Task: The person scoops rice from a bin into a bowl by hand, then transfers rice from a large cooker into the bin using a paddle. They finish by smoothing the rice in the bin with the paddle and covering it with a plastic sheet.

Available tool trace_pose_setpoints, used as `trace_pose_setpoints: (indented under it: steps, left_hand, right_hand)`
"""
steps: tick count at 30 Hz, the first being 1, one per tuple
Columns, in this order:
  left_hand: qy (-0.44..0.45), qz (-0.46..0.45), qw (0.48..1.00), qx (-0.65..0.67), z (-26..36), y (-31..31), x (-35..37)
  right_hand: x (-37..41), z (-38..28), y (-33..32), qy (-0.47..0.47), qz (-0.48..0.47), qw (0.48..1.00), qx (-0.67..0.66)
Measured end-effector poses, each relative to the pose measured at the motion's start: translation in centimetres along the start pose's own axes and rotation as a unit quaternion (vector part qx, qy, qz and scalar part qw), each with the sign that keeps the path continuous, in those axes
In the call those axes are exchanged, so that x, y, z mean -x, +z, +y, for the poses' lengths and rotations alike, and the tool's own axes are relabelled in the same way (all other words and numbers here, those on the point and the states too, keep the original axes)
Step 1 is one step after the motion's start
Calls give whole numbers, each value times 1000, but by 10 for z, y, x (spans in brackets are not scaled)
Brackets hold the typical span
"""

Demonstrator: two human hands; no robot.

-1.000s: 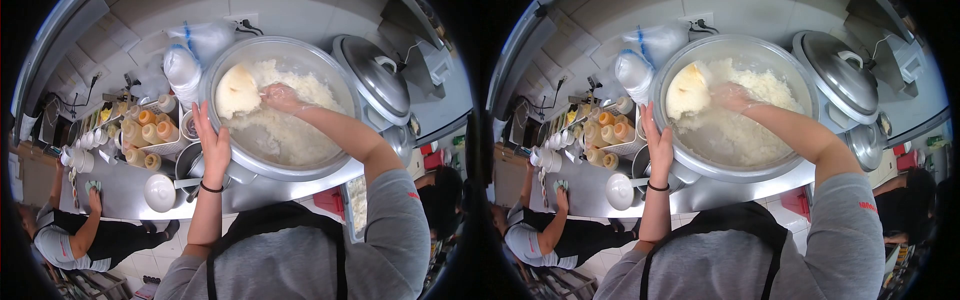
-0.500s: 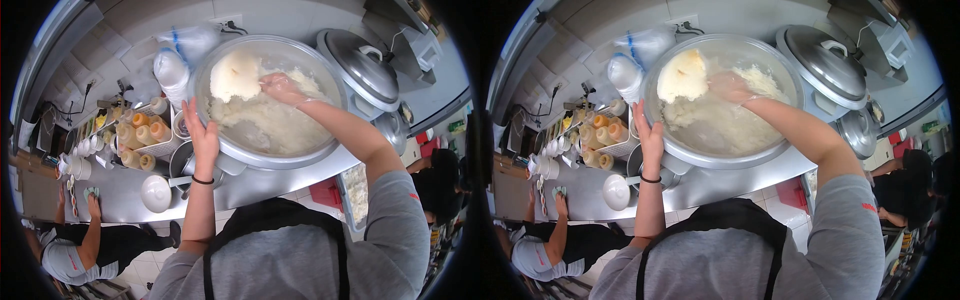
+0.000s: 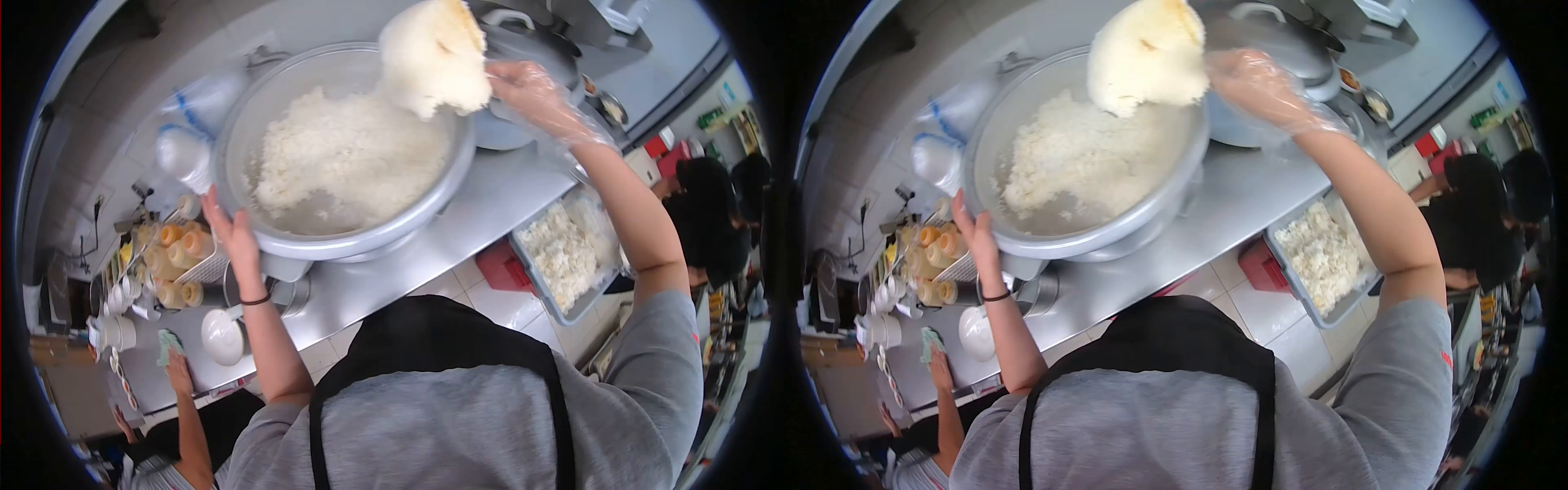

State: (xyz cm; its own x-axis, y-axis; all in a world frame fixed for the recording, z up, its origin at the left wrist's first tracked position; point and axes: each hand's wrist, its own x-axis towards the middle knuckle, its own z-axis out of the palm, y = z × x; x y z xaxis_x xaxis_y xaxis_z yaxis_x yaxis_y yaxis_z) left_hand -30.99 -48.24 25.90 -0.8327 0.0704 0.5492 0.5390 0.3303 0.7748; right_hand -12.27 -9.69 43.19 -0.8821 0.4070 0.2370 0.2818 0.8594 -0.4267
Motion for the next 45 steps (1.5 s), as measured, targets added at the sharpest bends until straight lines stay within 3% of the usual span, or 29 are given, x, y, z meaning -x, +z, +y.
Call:
trace_pose_setpoints:
  steps: [2,6,9,11,12,16,18,20,21,23,24,26,28,29,30,31,32,33,34,35,36,37,38,39,40,41,42,44,45]
  left_hand:
    - [-6,-9,1000,7,-10,-3,-3]
    - [-45,-21,998,50,7,0,1]
    - [-85,-34,992,86,12,1,1]
    - [-111,-32,987,113,15,2,1]
    - [-117,-35,984,126,15,2,0]
    - [-115,-34,985,121,10,-1,0]
    - [-105,-31,989,97,16,-1,1]
    - [-133,-30,985,102,29,2,4]
    - [-134,-29,985,102,28,2,5]
    - [-135,-27,984,112,26,0,4]
    - [-136,-25,984,109,21,-2,4]
    - [-140,-24,979,143,9,-1,1]
    - [-136,-20,982,132,13,0,1]
    - [-131,-18,984,121,15,0,2]
    - [-112,-23,989,95,15,0,2]
    - [-114,-12,989,89,14,0,2]
    - [-110,-24,989,97,13,0,2]
    - [-106,-33,988,104,13,-1,1]
    - [-80,-38,994,66,14,-2,0]
    - [-58,-44,997,25,14,-3,0]
    - [-47,-39,998,1,12,-4,0]
    - [-35,-37,998,-22,10,-5,0]
    - [-40,-24,998,-29,12,-6,0]
    - [-44,-24,999,-17,16,-4,1]
    - [-47,-26,999,-2,19,-3,1]
    - [-52,-19,998,-2,21,-3,2]
    - [-50,-22,999,-3,22,-3,2]
    - [-44,-28,999,-10,21,-5,3]
    - [-49,-25,998,-9,21,-5,3]
  right_hand:
    - [36,33,-24,36,50,998,-14]
    - [120,102,-65,84,35,996,8]
    - [182,144,-78,132,37,984,112]
    - [212,154,-84,247,-41,957,143]
    - [223,169,-82,252,-41,956,143]
    - [260,268,-30,274,-119,908,293]
    - [270,364,25,219,-169,892,358]
    - [258,410,78,221,-243,825,459]
    - [253,409,80,220,-244,825,460]
    - [240,405,82,176,-121,829,516]
    - [230,395,70,173,-122,831,515]
    - [201,361,27,306,-192,837,411]
    - [204,406,2,295,-213,849,383]
    - [197,398,-21,359,-241,823,368]
    - [182,377,-51,289,-335,833,334]
    - [163,260,-86,385,-261,812,354]
    - [165,295,-101,283,-248,858,348]
    - [160,273,-126,212,-195,932,219]
    - [151,217,-127,265,-15,961,85]
    - [127,199,-138,224,-56,965,127]
    - [105,167,-138,150,-87,982,72]
    - [88,113,-124,120,-31,972,200]
    - [70,73,-106,87,-20,978,191]
    - [51,51,-83,-115,14,952,283]
    - [29,17,-60,-109,-50,967,225]
    - [9,4,-40,-250,-51,907,335]
    - [-3,-20,-22,-277,-107,870,394]
    - [-19,-34,11,-436,-28,772,463]
    - [-28,-45,26,-440,-31,769,464]
